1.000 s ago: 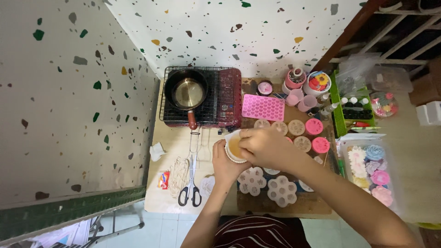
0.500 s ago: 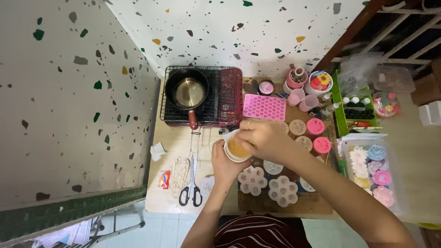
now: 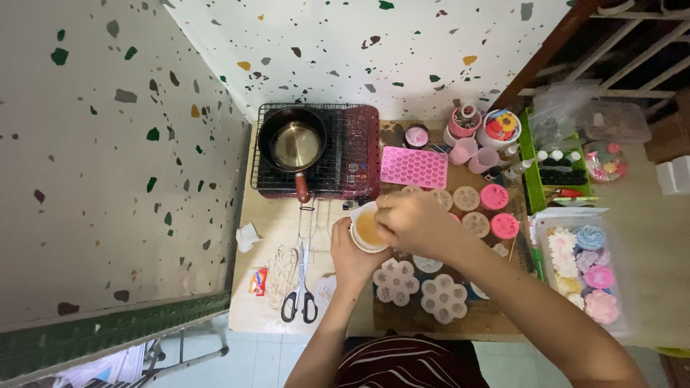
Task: Mixing fragrance oils and dyes into melted wax and preparing molds for candle making.
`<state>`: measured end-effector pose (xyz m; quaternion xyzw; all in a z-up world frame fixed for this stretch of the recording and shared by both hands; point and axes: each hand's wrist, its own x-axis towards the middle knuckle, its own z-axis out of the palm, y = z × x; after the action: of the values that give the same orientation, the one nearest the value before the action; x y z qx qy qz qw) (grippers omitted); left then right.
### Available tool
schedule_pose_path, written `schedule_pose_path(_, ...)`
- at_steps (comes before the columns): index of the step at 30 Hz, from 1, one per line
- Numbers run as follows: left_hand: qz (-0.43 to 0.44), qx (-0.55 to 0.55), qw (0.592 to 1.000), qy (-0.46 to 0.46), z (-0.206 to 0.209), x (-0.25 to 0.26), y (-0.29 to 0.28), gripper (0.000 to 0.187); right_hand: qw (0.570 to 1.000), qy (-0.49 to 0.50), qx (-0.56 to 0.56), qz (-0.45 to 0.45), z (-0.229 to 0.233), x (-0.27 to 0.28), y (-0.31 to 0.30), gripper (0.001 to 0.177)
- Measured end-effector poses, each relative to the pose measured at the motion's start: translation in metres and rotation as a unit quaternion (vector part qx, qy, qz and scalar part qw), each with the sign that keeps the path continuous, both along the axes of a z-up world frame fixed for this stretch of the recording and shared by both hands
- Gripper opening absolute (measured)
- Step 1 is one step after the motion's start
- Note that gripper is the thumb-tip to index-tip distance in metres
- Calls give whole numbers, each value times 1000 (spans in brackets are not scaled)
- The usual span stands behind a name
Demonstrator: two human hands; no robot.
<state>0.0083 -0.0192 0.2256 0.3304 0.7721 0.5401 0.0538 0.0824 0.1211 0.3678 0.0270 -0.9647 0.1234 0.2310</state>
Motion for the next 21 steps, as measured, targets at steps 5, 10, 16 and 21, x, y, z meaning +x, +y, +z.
schedule_pose_path(5,5,-6,1000,-10,1,1,0,92,997,-57,-54,-2,-5,0,0,13)
schedule_pose_path(10,9,-16,999,-33,-12,1,0,88,994,-62,-86,22,-12,0,1,9)
schedule_pose_path(16,25,-3,1000,-14,-29,0,1,90,986,-145,-81,7,-24,3,1,10)
schedule_pose_path(21,43,-22,997,56,-70,-2,-2,80,991,-67,-85,-82,-49,20,4,13)
